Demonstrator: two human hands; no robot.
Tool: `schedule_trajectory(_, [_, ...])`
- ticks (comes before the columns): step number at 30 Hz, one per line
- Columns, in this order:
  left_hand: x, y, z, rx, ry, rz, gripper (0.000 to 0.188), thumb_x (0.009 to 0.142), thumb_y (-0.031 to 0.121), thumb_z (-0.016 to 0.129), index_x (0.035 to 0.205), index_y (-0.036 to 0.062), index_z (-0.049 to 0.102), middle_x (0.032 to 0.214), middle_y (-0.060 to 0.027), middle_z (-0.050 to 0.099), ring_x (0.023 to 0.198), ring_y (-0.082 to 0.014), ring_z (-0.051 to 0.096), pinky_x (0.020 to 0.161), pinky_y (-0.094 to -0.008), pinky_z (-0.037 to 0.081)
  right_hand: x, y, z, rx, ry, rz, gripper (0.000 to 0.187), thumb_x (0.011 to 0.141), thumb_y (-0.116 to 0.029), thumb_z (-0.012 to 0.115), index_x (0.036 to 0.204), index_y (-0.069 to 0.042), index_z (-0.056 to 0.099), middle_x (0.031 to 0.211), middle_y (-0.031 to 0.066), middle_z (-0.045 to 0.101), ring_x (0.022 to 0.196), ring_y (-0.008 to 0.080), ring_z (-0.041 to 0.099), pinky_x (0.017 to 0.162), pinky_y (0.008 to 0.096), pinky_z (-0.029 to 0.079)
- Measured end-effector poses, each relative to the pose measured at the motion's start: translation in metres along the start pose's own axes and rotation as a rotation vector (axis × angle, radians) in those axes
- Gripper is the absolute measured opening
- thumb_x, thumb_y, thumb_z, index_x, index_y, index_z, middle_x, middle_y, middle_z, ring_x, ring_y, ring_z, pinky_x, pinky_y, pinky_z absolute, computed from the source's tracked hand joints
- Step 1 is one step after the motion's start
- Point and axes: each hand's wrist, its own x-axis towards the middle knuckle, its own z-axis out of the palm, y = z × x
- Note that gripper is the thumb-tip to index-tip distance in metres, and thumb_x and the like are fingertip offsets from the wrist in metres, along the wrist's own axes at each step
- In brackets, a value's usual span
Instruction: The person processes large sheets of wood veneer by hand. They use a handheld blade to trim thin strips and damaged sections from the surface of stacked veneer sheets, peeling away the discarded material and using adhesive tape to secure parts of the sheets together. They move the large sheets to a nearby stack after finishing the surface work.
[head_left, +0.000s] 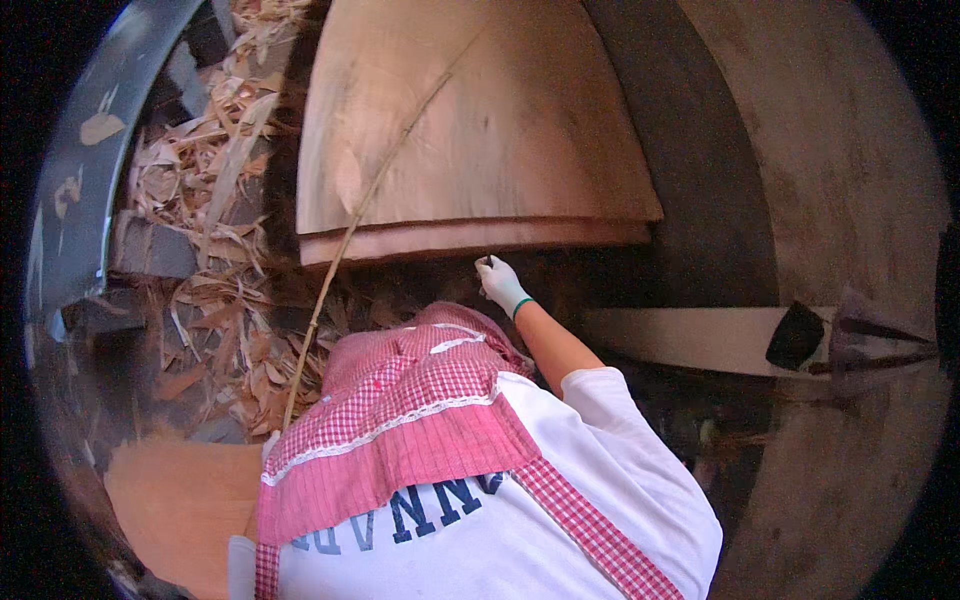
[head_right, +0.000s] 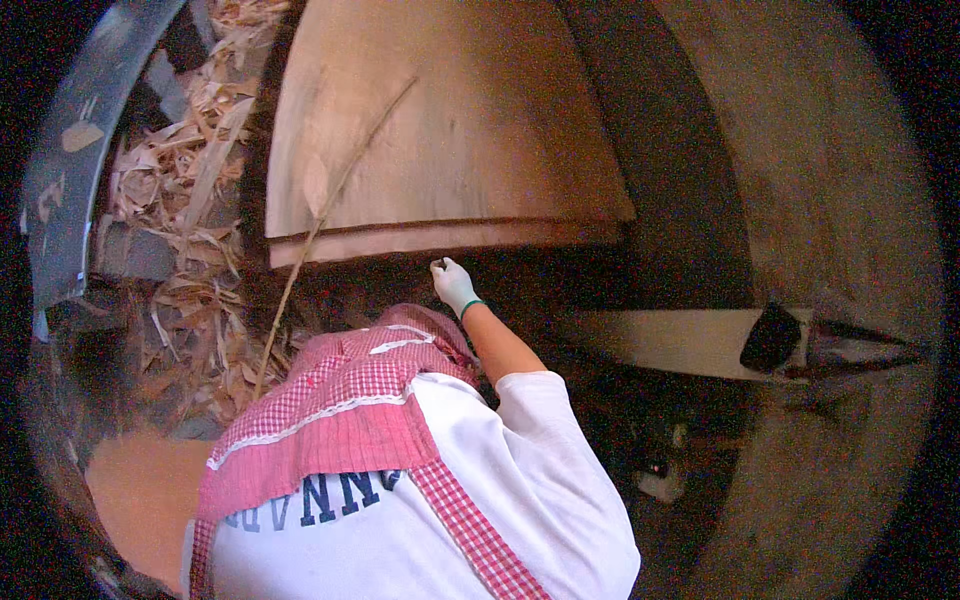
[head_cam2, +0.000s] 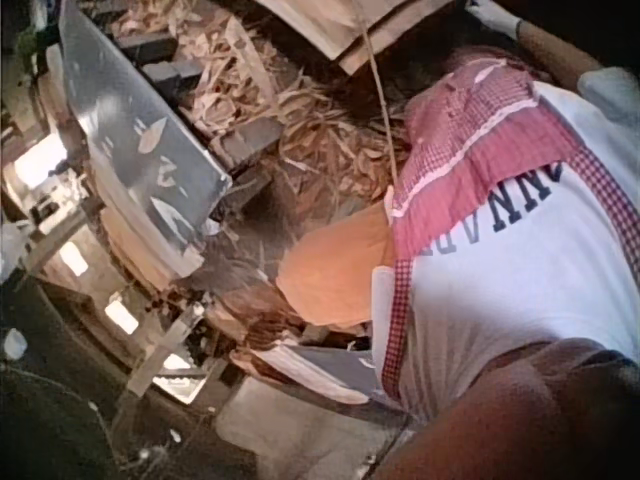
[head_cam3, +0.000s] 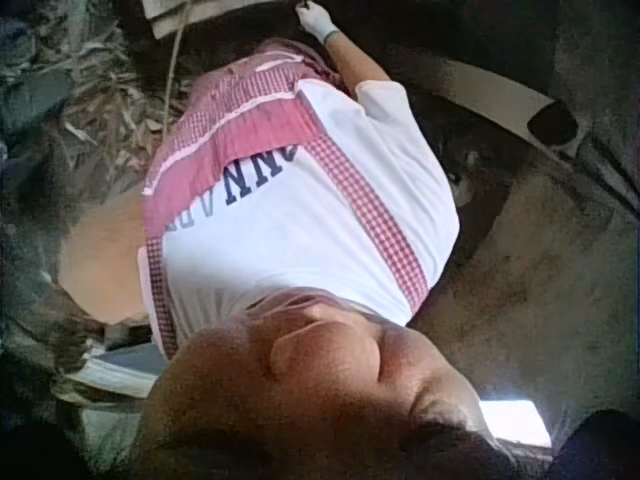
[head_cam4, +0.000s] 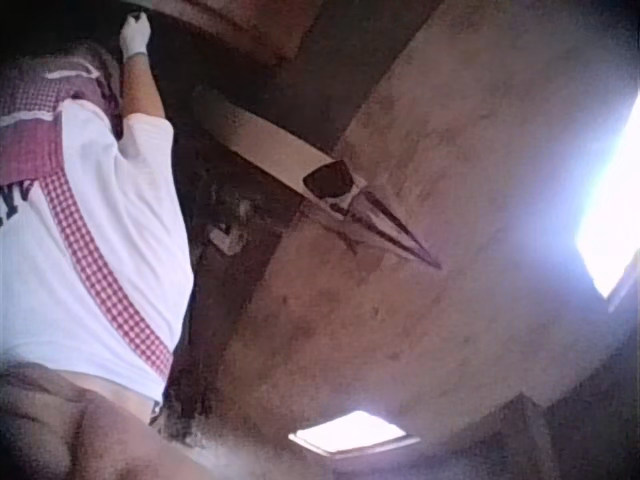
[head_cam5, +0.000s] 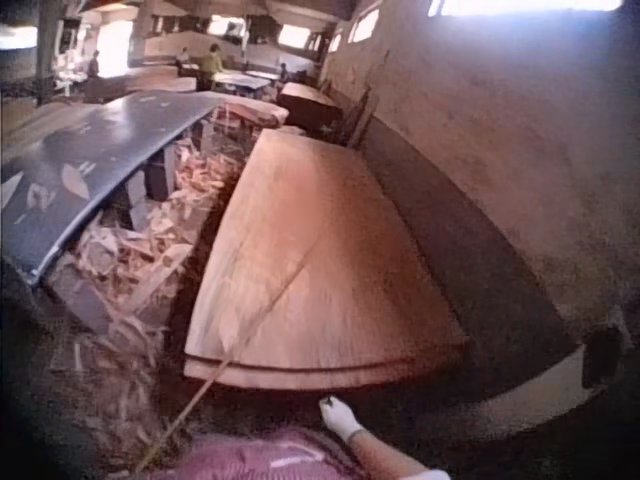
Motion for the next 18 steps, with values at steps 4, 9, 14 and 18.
schedule_trajectory(4, [-0.018, 0.0, -0.021, -0.109, 0.174, 0.075, 0.038, 0.087, 0.042, 0.057, 0.088, 0.005, 0.063, 0.08, -0.0208, 0.066, 0.075, -0.0418, 0.064, 0.066, -0.0513, 0.05, -0.011, -0.089, 0.046, 0.059, -0.129, -0.295, 0.031, 0.096, -0.034, 0.052, 0.098, -0.004, 0.061, 0.071, 0.0061, 0.058, 0.055, 0.0169, 0.051, 0.051, 0.0349, 0.043])
schedule_trajectory(9, [-0.05, 0.05, -0.065, -0.308, 0.287, 0.133, 0.038, 0.084, 0.046, 0.062, 0.084, 0.0078, 0.065, 0.075, -0.0184, 0.065, 0.073, -0.038, 0.064, 0.063, -0.0487, 0.049, -0.017, -0.188, 0.083, 0.035, -0.392, -0.171, 0.025, 0.095, -0.031, 0.055, 0.1, -0.007, 0.059, 0.067, 0.0006, 0.052, 0.053, 0.013, 0.051, 0.049, 0.0311, 0.043])
schedule_trajectory(14, [-0.034, 0.122, -0.102, -0.421, 0.244, 0.194, 0.04, 0.088, 0.044, 0.057, 0.092, 0.0046, 0.063, 0.081, -0.0227, 0.065, 0.08, -0.042, 0.063, 0.067, -0.0497, 0.048, -0.006, -0.195, 0.097, -0.102, -0.247, -0.398, 0.029, 0.095, -0.031, 0.055, 0.101, -0.003, 0.06, 0.074, 0.0025, 0.056, 0.066, 0.013, 0.051, 0.06, 0.0309, 0.044])
schedule_trajectory(18, [0.033, 0.176, -0.107, -0.65, 0.406, 0.469, 0.034, 0.089, 0.034, 0.059, 0.087, 0.0003, 0.06, 0.08, -0.0241, 0.062, 0.077, -0.0442, 0.06, 0.067, -0.0483, 0.047, -0.008, -0.138, 0.076, -0.227, -0.087, -0.47, 0.026, 0.091, -0.027, 0.056, 0.093, -0.002, 0.061, 0.077, 0.0178, 0.06, 0.07, 0.0229, 0.055, 0.068, 0.0397, 0.046])
